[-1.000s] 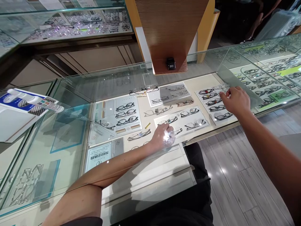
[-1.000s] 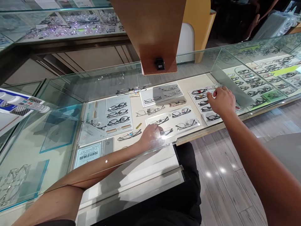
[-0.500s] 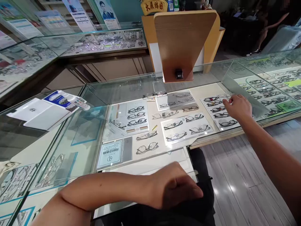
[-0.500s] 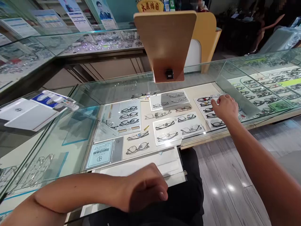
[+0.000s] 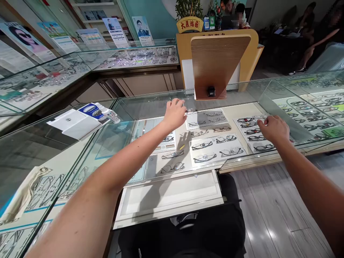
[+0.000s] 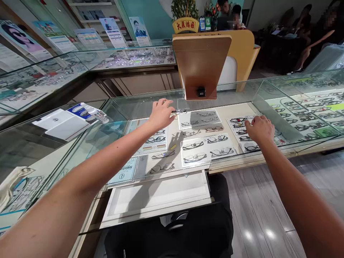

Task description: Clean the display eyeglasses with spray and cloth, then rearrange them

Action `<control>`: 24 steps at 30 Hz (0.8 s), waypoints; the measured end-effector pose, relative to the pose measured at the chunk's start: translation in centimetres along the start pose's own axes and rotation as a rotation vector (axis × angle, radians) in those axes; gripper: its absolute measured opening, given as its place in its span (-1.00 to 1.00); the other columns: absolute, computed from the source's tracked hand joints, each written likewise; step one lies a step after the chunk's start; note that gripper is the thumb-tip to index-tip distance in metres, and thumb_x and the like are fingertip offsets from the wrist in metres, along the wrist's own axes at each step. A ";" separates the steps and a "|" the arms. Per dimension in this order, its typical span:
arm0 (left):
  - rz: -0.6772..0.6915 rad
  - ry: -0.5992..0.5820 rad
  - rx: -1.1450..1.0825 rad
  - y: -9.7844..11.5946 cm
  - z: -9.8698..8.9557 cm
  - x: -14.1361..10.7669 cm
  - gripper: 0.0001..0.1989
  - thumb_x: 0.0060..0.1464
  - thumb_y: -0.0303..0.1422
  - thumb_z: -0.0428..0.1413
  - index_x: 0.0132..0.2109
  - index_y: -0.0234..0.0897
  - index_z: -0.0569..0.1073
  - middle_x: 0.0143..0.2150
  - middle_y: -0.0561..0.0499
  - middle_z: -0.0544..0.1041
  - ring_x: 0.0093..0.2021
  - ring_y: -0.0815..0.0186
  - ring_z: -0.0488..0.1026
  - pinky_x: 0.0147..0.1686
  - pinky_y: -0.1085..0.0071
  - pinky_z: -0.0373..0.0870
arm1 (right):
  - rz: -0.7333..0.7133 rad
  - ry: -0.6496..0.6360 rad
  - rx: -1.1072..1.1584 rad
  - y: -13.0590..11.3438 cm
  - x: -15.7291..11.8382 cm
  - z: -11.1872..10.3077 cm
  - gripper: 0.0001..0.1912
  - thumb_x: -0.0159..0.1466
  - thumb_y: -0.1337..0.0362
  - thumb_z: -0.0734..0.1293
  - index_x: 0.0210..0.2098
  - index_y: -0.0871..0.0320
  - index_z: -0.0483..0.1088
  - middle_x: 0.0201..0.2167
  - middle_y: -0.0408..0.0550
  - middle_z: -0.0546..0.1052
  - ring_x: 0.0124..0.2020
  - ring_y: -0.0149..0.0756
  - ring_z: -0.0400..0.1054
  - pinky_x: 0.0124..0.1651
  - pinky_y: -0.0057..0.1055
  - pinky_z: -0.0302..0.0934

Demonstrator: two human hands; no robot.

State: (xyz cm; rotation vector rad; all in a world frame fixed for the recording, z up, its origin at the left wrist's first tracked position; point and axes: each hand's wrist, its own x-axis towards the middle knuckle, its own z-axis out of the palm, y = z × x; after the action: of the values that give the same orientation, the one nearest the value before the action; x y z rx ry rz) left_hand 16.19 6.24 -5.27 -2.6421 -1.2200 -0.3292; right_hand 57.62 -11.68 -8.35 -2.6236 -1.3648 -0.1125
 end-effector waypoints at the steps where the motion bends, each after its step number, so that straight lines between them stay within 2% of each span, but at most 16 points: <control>1: -0.007 -0.001 0.001 0.0 0.3 0.3 -0.77 0.32 -0.41 0.17 0.04 -0.39 0.62 0.44 -0.26 0.40 0.38 -0.09 0.11 0.23 -0.09 0.11 | -0.002 0.001 0.000 0.0 0.0 0.0 -0.61 0.42 -0.09 0.15 -0.33 0.07 0.27 0.05 0.27 0.55 0.07 0.12 0.40 -0.02 -0.08 0.16; 4: -0.014 0.001 0.004 0.4 0.2 0.2 -0.81 0.33 -0.47 0.11 -0.12 -0.33 0.65 0.37 -0.24 0.45 0.36 -0.11 0.14 0.20 -0.11 0.13 | -0.002 0.002 0.000 0.0 0.0 0.0 -0.61 0.42 -0.10 0.15 -0.34 0.06 0.26 0.05 0.25 0.55 0.07 0.15 0.41 0.00 -0.06 0.21; 6: -0.005 -0.002 0.004 1.2 -0.8 -0.9 -0.77 0.35 -0.46 0.07 -0.16 -0.29 0.64 0.30 -0.22 0.49 0.33 -0.11 0.20 0.17 -0.09 0.15 | 0.000 0.001 0.002 -0.1 0.0 0.0 -0.62 0.41 -0.09 0.15 -0.34 0.05 0.25 0.04 0.24 0.55 0.07 0.16 0.41 0.01 -0.06 0.22; 9: 0.017 -0.030 -0.033 3.5 -4.0 -4.0 -0.75 0.40 -0.40 0.03 -0.11 -0.25 0.62 0.06 -0.19 0.55 0.13 -0.03 0.36 0.02 0.03 0.26 | 0.001 -0.002 0.005 -0.1 0.0 -0.2 -0.62 0.41 -0.09 0.16 -0.35 0.06 0.25 0.02 0.23 0.55 0.05 0.12 0.41 0.01 -0.07 0.21; 10: 0.016 -0.058 -0.114 4.5 -5.3 -5.4 -0.75 0.41 -0.37 0.02 -0.08 -0.25 0.61 0.00 -0.18 0.55 0.06 0.01 0.40 -0.04 0.09 0.28 | 0.001 -0.003 0.006 -0.1 0.0 -0.3 -0.62 0.41 -0.09 0.16 -0.35 0.06 0.25 0.02 0.24 0.55 0.03 0.11 0.40 0.00 -0.08 0.20; 12: 0.033 -0.178 -0.351 6.7 -8.2 -8.6 -0.77 0.42 -0.31 0.02 -0.06 -0.22 0.57 -0.07 -0.11 0.55 0.00 0.09 0.46 -0.10 0.19 0.32 | -0.003 -0.005 0.009 -0.2 -0.1 -0.4 -0.62 0.42 -0.08 0.16 -0.35 0.07 0.26 0.01 0.25 0.55 0.00 0.07 0.39 -0.04 -0.09 0.16; 14: 0.060 -0.391 -0.587 8.7 -10.6 -11.7 -0.77 0.43 -0.26 0.02 -0.08 -0.17 0.56 -0.04 -0.04 0.56 -0.02 0.15 0.49 -0.05 0.21 0.36 | -0.004 -0.007 0.009 -0.1 -0.2 -0.5 -0.62 0.42 -0.08 0.16 -0.34 0.08 0.27 0.01 0.25 0.54 -0.04 0.04 0.37 -0.08 -0.11 0.12; 16: 0.063 -0.602 -0.770 10.4 -11.8 -14.5 -0.76 0.45 -0.19 0.00 -0.04 -0.11 0.55 0.02 0.00 0.58 0.03 0.16 0.50 0.01 0.21 0.38 | -0.003 -0.009 0.006 -0.1 -0.2 -0.5 -0.61 0.43 -0.08 0.15 -0.33 0.09 0.27 0.02 0.25 0.54 -0.06 0.02 0.36 -0.10 -0.11 0.08; 18: 0.063 -0.789 -0.900 11.7 -11.6 -16.8 -0.76 0.45 -0.17 0.01 -0.02 -0.09 0.54 0.05 0.00 0.58 0.05 0.16 0.50 0.03 0.22 0.38 | 0.001 -0.007 0.003 -0.1 -0.2 -0.5 -0.60 0.43 -0.08 0.15 -0.32 0.09 0.27 0.02 0.24 0.54 -0.07 0.00 0.35 -0.11 -0.12 0.06; 20: 0.039 -0.873 -0.951 12.6 -9.8 -18.4 -0.78 0.43 -0.18 0.02 -0.02 -0.11 0.52 0.04 -0.01 0.58 0.08 0.15 0.49 0.06 0.22 0.38 | 0.004 -0.003 0.001 -0.1 -0.2 -0.4 -0.61 0.43 -0.08 0.16 -0.33 0.09 0.27 0.02 0.24 0.54 -0.07 -0.01 0.34 -0.10 -0.12 0.06; 22: 0.001 -0.871 -0.925 13.1 -7.1 -19.4 -0.76 0.45 -0.18 -0.02 -0.02 -0.14 0.49 0.04 -0.05 0.56 0.07 0.12 0.49 0.05 0.19 0.38 | 0.007 0.001 0.000 0.0 -0.1 -0.3 -0.62 0.42 -0.06 0.17 -0.33 0.09 0.27 0.02 0.24 0.54 -0.06 -0.02 0.33 -0.09 -0.13 0.07; 24: -0.045 -0.811 -0.887 13.4 -3.8 -19.5 -0.74 0.47 -0.18 -0.06 -0.01 -0.16 0.47 0.02 -0.07 0.56 0.06 0.12 0.49 0.03 0.20 0.39 | 0.007 0.003 0.000 0.0 0.0 -0.2 -0.63 0.42 -0.06 0.17 -0.34 0.08 0.27 0.01 0.24 0.54 -0.06 -0.02 0.33 -0.07 -0.13 0.08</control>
State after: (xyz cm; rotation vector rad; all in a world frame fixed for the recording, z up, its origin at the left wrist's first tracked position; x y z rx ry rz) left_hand 13.73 -17.40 -8.58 -3.7203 -1.6121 0.3416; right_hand 57.65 -11.69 -8.16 -2.6272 -1.3543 -0.1148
